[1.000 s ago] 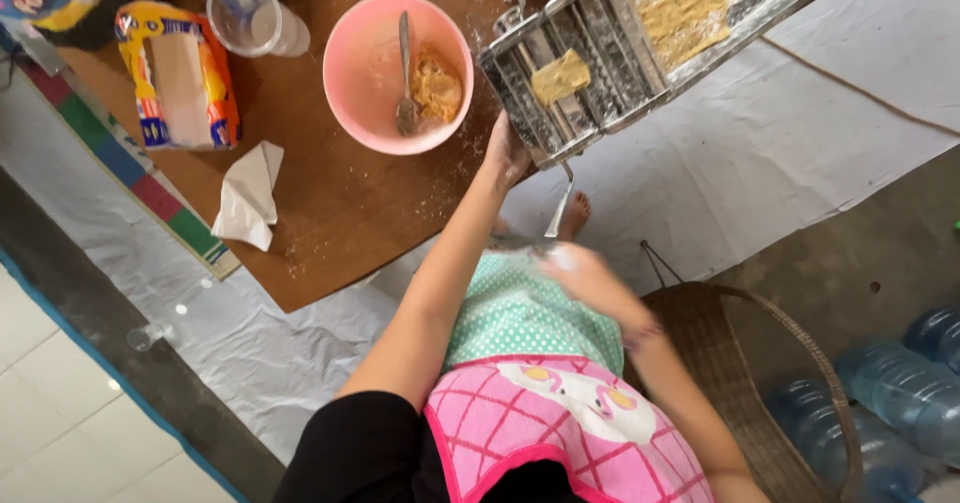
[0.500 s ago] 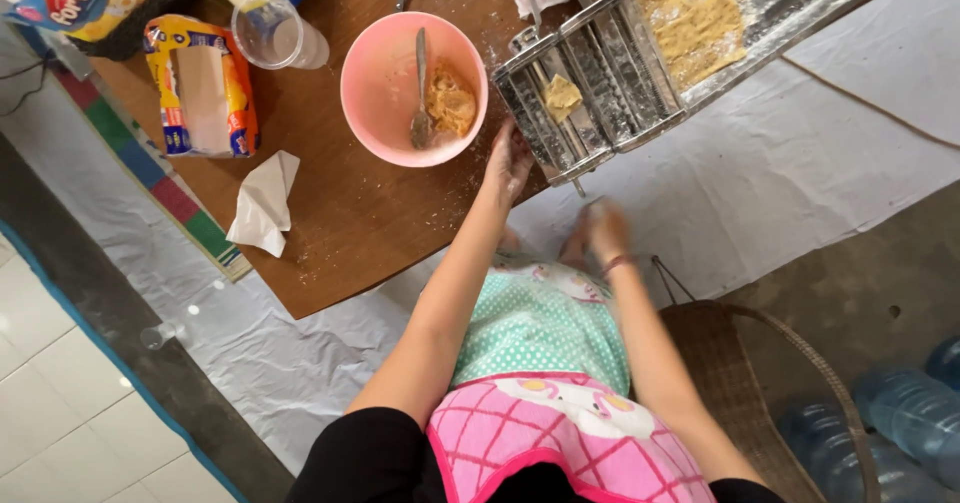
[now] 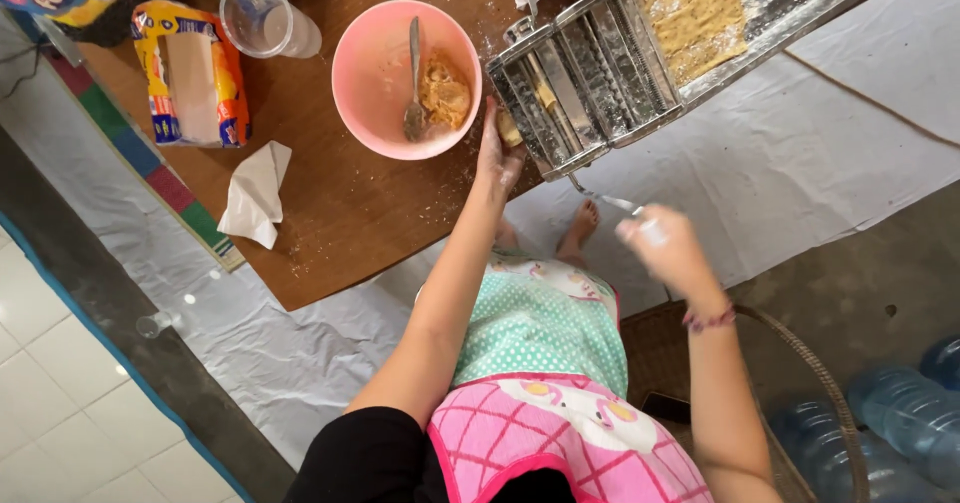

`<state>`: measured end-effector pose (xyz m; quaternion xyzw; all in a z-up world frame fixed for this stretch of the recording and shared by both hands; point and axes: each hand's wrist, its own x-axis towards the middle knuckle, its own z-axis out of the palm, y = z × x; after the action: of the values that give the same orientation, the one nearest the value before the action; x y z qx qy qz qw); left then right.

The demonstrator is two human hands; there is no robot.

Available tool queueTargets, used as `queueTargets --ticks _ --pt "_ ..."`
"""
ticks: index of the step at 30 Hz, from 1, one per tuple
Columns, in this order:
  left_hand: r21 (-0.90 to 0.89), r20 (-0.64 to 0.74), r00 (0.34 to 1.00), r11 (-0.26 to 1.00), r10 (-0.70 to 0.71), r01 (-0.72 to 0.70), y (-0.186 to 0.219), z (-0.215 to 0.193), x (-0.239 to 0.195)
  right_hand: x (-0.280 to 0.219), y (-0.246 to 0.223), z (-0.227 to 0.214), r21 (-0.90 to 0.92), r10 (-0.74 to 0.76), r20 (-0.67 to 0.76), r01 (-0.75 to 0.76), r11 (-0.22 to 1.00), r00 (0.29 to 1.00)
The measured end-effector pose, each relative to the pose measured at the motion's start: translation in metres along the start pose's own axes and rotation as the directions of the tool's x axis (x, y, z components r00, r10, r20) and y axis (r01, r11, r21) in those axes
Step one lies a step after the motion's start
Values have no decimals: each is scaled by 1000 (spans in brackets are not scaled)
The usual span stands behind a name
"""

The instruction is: Rolling and folding dough using a manual pasta machine

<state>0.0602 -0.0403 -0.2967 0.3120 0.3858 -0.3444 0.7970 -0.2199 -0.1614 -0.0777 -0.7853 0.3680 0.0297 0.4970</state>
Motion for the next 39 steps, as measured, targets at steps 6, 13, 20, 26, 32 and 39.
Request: queueTargets --ticks 6,13,20,26,32,39 --pt "68 -52 999 998 -2 6 3 2 -3 90 106 38 -452 -146 -314 -12 892 938" --pt "258 53 978 943 201 -208 23 50 -104 74 149 219 -560 -4 79 48 827 997" --pt "268 286 904 880 317 -393 31 41 -92 -33 -84 64 32 -63 439 55 998 896" --pt "327 309 876 824 369 -462 33 62 -135 53 61 -13 -152 74 -99 -88 984 992" --pt "375 341 878 808 336 -455 48 101 -202 108 132 48 -338 131 -155 -178 924 979" --pt "374 272 959 909 80 -182 51 143 -208 105 121 59 -336 128 -182 -184 924 975"
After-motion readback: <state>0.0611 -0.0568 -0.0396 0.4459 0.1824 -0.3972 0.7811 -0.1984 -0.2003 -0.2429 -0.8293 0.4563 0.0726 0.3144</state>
